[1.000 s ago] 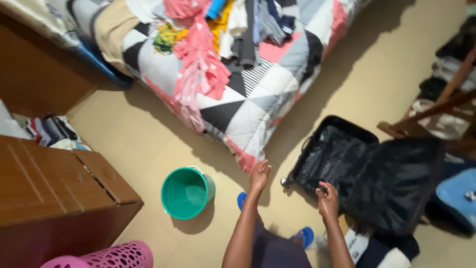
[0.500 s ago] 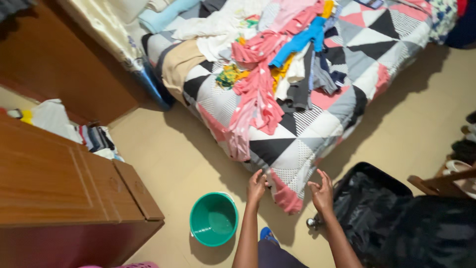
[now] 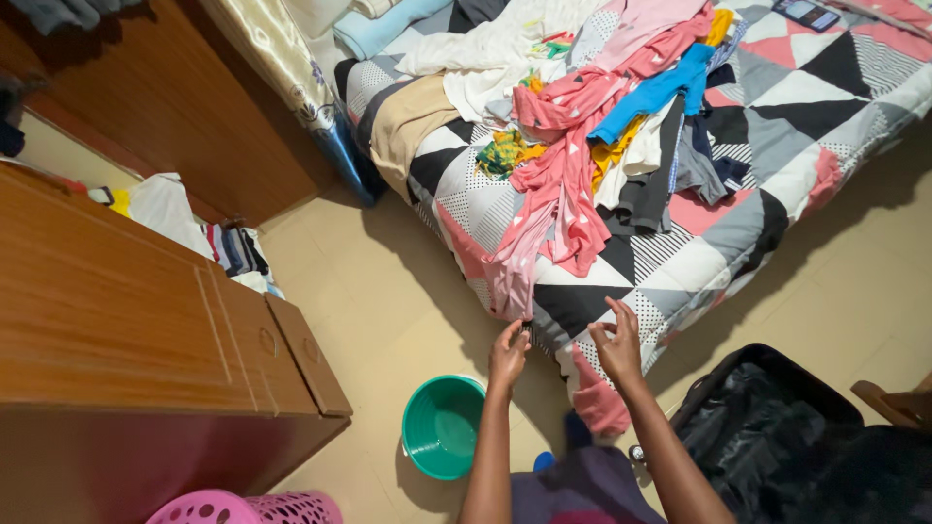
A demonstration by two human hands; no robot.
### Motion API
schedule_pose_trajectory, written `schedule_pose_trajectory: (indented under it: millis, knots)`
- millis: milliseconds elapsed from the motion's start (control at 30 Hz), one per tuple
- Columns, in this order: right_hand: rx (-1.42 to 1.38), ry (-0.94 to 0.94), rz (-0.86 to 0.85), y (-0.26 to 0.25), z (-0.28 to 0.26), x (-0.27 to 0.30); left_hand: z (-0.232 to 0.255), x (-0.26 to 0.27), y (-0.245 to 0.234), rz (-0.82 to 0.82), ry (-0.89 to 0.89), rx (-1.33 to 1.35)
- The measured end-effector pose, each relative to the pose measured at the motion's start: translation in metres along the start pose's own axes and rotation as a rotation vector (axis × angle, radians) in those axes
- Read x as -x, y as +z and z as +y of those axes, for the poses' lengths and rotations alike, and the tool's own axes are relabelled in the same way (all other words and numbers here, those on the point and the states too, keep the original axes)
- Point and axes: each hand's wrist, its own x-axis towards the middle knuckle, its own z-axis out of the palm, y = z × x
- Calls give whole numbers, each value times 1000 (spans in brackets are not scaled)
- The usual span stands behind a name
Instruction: The person sorts through a pile of clothes on a bed, picking up a white towel and folding it. They then pick up a pink towel and fold it as well.
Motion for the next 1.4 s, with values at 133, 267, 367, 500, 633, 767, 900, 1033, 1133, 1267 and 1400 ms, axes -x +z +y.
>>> schedule_pose_trajectory:
  millis: [133, 267, 367, 500, 633, 767, 900, 1033, 1133, 1267, 1400]
  knots:
    - [29, -34, 3, 14, -2, -36, -2, -46, 4, -17, 130, -65]
    - [-24, -3, 11, 32, 10, -91, 17, -103, 14, 19, 362, -143]
    - [-93, -25, 39, 51, 24, -149, 50, -149, 29, -74, -45, -13]
    - [6, -43, 30, 62, 33, -208, 96, -189, 44, 32, 169, -403]
    - [36, -35, -12, 67, 33, -251, 117, -224, 68, 31, 246, -371]
    - [73, -4, -47, 62, 38, -279, 127, -251, 91, 19, 212, -347]
    - [165, -57, -33, 66, 48, -302, 134, -269, 109, -26, 134, -352]
    - [133, -33, -62, 66, 50, -317, 127, -291, 128, -32, 176, -359]
    - [171, 3, -70, 56, 52, -324, 116, -302, 146, -23, 177, -364]
    - [125, 22, -29, 45, 60, -329, 121, -311, 161, -64, 213, -358]
    - [145, 53, -32, 44, 72, -331, 122, -312, 168, -49, 237, -389]
